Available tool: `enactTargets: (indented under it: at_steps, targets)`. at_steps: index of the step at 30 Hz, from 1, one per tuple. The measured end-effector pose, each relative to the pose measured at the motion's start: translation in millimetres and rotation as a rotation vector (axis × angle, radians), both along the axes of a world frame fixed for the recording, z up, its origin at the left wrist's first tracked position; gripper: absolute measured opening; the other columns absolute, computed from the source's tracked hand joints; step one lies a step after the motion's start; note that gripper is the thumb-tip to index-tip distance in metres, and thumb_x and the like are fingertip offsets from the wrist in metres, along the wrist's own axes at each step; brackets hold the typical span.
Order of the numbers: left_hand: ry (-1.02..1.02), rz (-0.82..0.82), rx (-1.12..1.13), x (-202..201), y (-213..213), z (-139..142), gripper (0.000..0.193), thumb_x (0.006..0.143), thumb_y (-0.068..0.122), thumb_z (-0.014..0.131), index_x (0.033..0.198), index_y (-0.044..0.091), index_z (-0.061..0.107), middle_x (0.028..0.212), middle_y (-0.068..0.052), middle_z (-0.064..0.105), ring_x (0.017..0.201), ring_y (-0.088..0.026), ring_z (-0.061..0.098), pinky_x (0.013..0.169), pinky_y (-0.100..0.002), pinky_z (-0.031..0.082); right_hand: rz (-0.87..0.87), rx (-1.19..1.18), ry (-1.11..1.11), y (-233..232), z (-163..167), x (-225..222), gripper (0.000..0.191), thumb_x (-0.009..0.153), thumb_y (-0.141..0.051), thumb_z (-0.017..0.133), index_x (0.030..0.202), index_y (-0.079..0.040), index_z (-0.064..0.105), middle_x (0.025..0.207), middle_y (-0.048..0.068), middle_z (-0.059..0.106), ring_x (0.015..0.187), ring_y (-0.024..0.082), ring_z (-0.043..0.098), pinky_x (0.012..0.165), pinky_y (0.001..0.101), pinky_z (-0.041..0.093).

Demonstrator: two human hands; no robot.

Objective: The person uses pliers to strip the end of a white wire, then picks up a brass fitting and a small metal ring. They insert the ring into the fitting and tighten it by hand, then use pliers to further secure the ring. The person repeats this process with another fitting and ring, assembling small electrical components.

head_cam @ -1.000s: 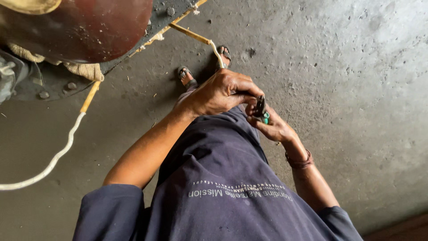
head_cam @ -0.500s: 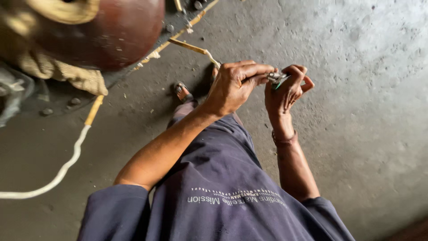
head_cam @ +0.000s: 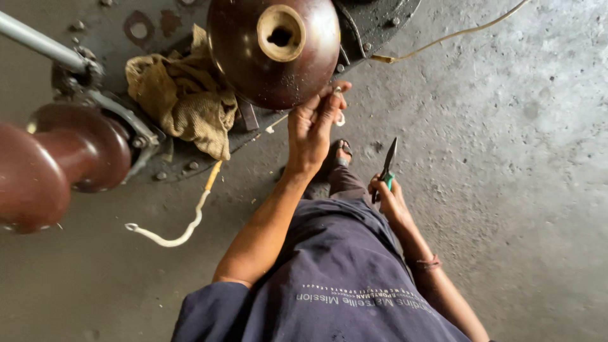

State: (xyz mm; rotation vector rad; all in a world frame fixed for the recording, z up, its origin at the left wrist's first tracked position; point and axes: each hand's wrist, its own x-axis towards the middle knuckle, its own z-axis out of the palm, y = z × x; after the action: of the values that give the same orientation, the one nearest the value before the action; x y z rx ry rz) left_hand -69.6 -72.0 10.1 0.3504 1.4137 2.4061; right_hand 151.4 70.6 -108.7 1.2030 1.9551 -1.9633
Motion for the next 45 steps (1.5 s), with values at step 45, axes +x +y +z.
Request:
enactTargets:
  at_steps: [45]
  targets:
    - [-0.275, 0.089, 0.145, -29, 76, 3, 0.006, 0.1, 0.0, 0.059, 0.105, 0.001, 0.06, 0.082, -0.007, 0.06, 0.062, -0.007, 0.042, 0.057, -0.022, 0.034, 0.495, 0.055, 0.437, 132, 86, -152, 0.019, 0.108, -0.024, 0.059, 0.11, -0.005, 0.057, 0.092, -0.002, 0.055, 0.086, 0.009, 0.049, 0.077, 0.0281, 0.044]
